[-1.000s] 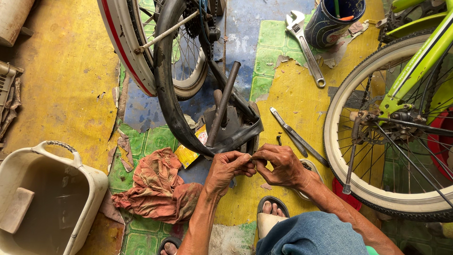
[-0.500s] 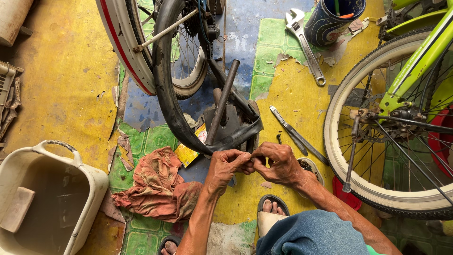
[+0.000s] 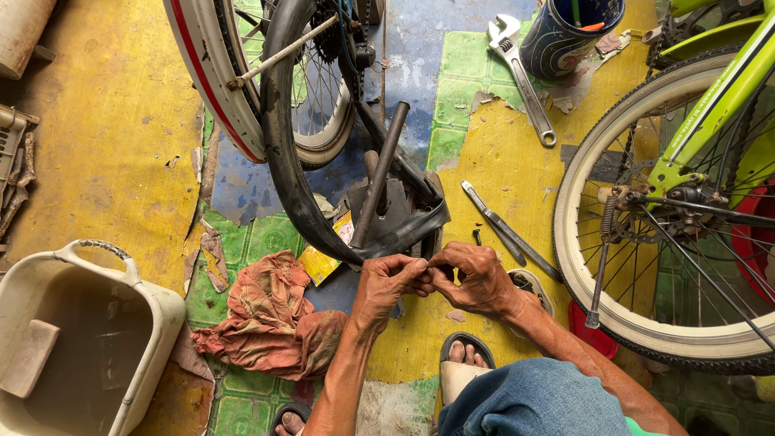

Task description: The person sits on the floor and works on a bicycle's rear wheel area. They handle a rubber inner tube, a metal frame part, and a small metal clip, then use a wrench to tighten a bolt on the frame.

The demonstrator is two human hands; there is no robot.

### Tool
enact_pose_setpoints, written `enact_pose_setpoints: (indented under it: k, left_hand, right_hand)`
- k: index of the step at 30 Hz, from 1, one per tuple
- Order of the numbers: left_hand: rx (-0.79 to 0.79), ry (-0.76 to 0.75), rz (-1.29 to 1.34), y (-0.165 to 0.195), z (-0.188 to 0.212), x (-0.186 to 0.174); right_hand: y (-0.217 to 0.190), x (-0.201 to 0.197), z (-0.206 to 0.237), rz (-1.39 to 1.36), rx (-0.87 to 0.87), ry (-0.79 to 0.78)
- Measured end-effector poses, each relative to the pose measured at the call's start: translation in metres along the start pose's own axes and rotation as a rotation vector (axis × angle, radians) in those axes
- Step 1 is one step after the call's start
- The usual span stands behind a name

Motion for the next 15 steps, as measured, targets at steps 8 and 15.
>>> enact_pose_setpoints:
  k: [8,15]
  left_hand:
    - [-0.025,-0.019,-0.014,0.001,0.001,0.0]
    - [-0.045,-0.015,0.019,-0.002,-0.001,0.004]
  right_hand:
    - [0.009,0.005,0.003,-0.068,0.034,-0.003]
    - [0.015,0.005,0.005,-0.078,0.127,0.014]
Point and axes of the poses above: each hand's wrist, its own z-axis away from the middle knuckle, its own x-axis out of the palm, y = z × x, the point moved 5 cm from there along -z, towards the middle knuckle, and after that the axes turned 5 degrees about x, right-handed, at the moved point
